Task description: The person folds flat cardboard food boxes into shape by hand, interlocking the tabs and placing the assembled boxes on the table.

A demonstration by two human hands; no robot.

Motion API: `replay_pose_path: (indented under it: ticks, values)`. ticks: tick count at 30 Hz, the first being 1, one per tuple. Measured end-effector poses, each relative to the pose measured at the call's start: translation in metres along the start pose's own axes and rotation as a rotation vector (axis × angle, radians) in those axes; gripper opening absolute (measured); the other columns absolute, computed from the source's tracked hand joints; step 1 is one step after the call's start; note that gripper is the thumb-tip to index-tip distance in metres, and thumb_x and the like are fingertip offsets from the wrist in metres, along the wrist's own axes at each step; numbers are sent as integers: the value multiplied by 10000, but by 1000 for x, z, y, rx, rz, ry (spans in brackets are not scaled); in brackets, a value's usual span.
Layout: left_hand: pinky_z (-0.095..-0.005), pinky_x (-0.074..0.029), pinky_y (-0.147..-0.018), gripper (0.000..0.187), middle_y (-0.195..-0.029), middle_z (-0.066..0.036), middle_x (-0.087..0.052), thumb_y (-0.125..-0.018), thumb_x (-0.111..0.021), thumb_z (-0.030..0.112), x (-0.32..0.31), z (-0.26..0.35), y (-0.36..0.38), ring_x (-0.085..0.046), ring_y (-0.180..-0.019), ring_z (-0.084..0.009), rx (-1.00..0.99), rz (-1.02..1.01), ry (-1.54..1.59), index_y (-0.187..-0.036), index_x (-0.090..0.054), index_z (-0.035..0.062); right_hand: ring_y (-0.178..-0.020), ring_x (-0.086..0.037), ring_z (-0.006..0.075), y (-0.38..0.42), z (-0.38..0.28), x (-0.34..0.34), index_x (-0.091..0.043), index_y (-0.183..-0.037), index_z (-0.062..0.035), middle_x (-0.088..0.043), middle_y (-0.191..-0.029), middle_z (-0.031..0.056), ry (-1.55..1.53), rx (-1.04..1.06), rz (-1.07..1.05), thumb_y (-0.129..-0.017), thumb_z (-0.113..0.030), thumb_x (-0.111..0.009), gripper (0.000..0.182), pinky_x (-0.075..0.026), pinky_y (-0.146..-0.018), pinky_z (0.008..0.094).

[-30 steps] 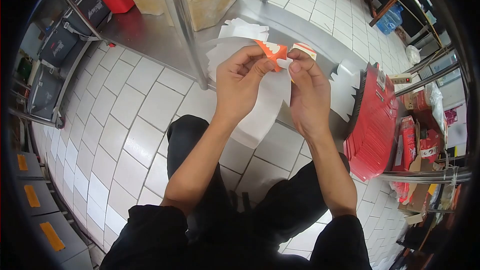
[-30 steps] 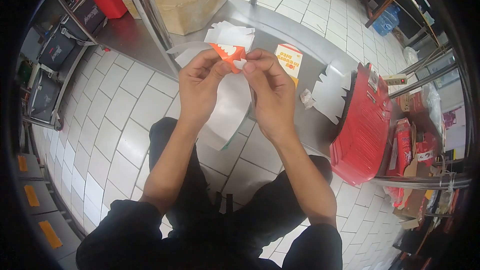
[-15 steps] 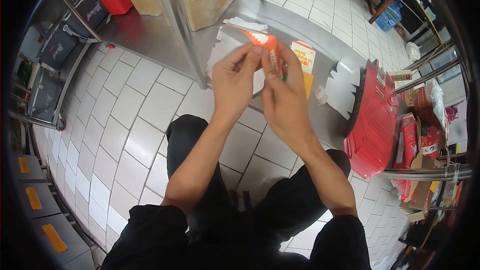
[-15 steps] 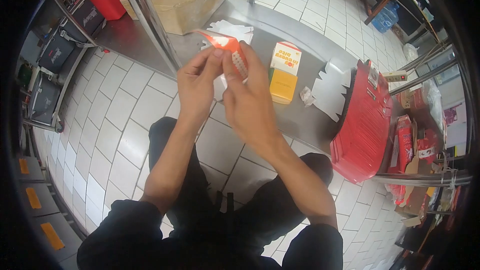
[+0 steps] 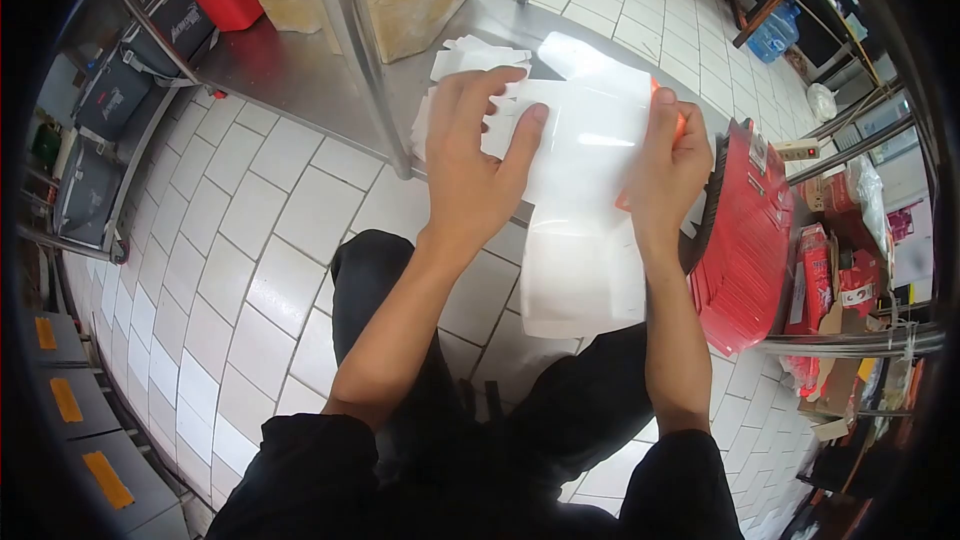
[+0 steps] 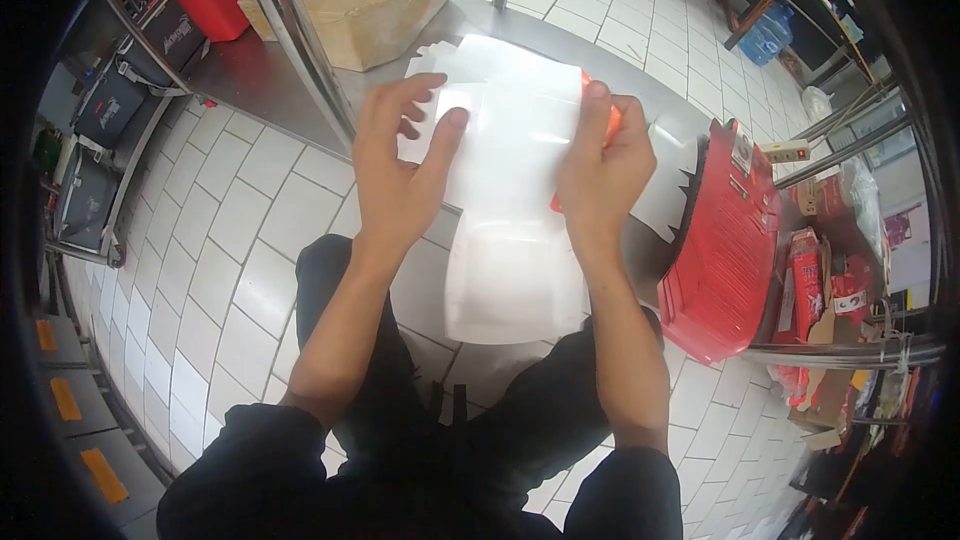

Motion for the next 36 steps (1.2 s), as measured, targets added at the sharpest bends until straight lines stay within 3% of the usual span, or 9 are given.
replay_pose_path:
  ticks: [2,6,10,13,15,18,23,25,36]
  values:
    - [-227,-410,-596,190,-749,1,-567,-891,-674,139,-6,-6,5,-487,-651,-91,342,-109,301,-1032,-635,17,-479,-413,69,3,-9,1,-567,-759,-19,-473,-542,0,33,33,-11,-984,-320,-548,376,-346,-477,256]
    - [-197,-393,-590,193,-761,26,-566,-910,-673,172,-8,-11,10,-469,-664,-45,453,-100,442,-1013,-630,15,-509,-381,64,-7,6,1,-543,-701,-22,-427,-522,-16,102,240,-7,-986,-331,-550,421,-355,-506,252]
    - [-180,-390,-581,189,-776,26,-566,-920,-673,187,-10,-10,11,-476,-674,-31,507,-123,474,-970,-618,13,-534,-376,72,-17,9,4,-605,-819,-15,-450,-560,-18,25,136,-40,-961,-280,-599,301,-374,-536,254]
    - [-188,-413,-601,192,-825,0,-580,-917,-677,177,-10,-6,10,-507,-702,-45,513,-69,458,-953,-608,2,-561,-400,80,-5,-20,6,-640,-1005,-24,-510,-665,-5,388,717,249,-918,-207,-663,204,-382,-546,258]
    - [-194,-428,-615,196,-856,-16,-586,-914,-681,172,-11,-7,11,-523,-723,-55,515,-36,463,-947,-603,-4,-628,-484,90,5,-24,8,-604,-1167,-18,-567,-793,28,233,539,-13,-881,-146,-699,327,-405,-576,240]
    - [-211,-455,-654,182,-929,-42,-591,-914,-679,157,-14,-9,15,-547,-764,-79,419,-82,327,-937,-601,-6,-722,-571,101,18,-14,-13,-598,-1119,7,-602,-853,53,-41,461,-291,-903,-112,-668,256,-452,-633,226]
    - [-240,-440,-790,132,-962,-17,-569,-902,-687,101,-16,-10,17,-531,-877,-101,515,-53,708,-848,-603,15,-791,-622,126,8,0,-16,-587,-1037,3,-632,-905,60,-322,94,-300,-935,-78,-615,133,-515,-728,270]
    - [-245,-432,-809,135,-960,-15,-560,-898,-690,92,-14,-6,17,-522,-891,-104,545,-50,791,-832,-599,18,-851,-611,146,6,9,-19,-567,-1075,20,-640,-973,78,-492,-212,-445,-949,-88,-607,170,-494,-805,278]
    - [-248,-421,-816,125,-967,-13,-522,-895,-687,74,-12,-4,17,-506,-891,-108,444,-4,875,-825,-595,27,-863,-613,109,27,4,-31,-626,-1003,-3,-648,-943,18,-382,10,-536,-915,-63,-638,107,-481,-791,260]
Point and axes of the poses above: each hand's wrist, its own y-axis away from the middle knuckle, its own x-axis out of the back of the hand, z = x × y, the point moved 3 cm from there along -y, towards the middle knuckle
